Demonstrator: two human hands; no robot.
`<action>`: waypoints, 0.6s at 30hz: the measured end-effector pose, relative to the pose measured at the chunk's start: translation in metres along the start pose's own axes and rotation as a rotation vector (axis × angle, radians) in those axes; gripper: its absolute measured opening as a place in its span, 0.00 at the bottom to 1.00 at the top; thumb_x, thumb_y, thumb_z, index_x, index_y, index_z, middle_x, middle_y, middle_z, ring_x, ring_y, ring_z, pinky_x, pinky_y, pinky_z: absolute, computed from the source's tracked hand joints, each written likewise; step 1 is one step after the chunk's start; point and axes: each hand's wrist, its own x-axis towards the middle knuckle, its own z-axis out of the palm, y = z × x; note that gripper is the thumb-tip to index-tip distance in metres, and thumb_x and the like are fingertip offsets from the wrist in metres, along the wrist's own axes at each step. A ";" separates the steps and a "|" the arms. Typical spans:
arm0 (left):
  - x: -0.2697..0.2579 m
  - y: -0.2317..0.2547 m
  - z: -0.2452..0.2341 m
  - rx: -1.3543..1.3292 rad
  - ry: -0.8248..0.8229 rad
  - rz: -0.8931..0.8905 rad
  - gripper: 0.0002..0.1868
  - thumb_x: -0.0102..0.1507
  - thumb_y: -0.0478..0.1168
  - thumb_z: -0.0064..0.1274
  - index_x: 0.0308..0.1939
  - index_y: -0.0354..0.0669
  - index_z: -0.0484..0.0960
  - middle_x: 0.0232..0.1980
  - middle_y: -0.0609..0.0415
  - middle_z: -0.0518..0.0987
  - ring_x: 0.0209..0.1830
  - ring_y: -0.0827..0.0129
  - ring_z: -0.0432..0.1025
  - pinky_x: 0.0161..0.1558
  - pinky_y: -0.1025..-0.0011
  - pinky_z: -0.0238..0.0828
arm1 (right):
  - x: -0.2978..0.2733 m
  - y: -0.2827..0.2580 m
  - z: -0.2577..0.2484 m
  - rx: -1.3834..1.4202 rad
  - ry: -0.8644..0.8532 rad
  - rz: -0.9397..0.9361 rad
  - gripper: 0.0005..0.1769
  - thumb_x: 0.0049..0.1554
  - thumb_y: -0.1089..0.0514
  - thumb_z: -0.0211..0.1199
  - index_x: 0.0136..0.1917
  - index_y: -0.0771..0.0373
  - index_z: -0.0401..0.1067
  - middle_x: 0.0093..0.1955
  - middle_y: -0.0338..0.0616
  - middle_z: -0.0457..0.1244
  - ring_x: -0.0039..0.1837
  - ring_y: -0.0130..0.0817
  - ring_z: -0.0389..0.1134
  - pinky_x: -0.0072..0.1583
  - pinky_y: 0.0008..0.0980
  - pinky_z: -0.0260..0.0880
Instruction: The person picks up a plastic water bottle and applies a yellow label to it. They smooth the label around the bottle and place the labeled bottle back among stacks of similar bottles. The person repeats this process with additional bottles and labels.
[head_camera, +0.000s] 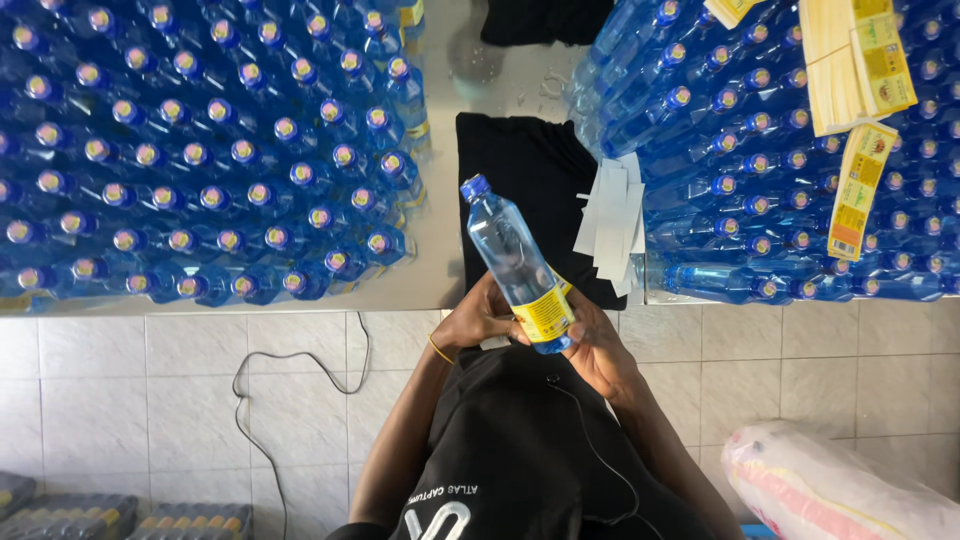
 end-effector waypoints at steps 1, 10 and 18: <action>0.000 0.007 0.001 0.002 -0.009 -0.006 0.54 0.48 0.17 0.75 0.76 0.39 0.67 0.67 0.40 0.82 0.66 0.52 0.77 0.60 0.50 0.82 | -0.001 0.000 -0.003 0.003 0.002 -0.010 0.51 0.56 0.55 0.74 0.84 0.69 0.52 0.68 0.57 0.69 0.66 0.46 0.75 0.65 0.52 0.80; 0.009 0.040 0.046 0.088 0.292 0.046 0.63 0.59 0.57 0.74 0.87 0.46 0.48 0.82 0.48 0.67 0.78 0.58 0.66 0.68 0.55 0.73 | -0.012 -0.018 0.037 -0.870 0.285 -0.514 0.79 0.47 0.58 0.85 0.92 0.55 0.30 0.70 0.66 0.68 0.68 0.49 0.70 0.71 0.52 0.71; 0.044 0.018 0.065 0.103 1.073 0.021 0.26 0.67 0.39 0.69 0.65 0.42 0.74 0.66 0.40 0.79 0.74 0.43 0.73 0.72 0.38 0.64 | 0.010 0.016 -0.010 -1.690 0.194 -1.300 0.39 0.50 0.58 0.83 0.72 0.68 0.74 0.64 0.57 0.67 0.66 0.53 0.69 0.69 0.53 0.75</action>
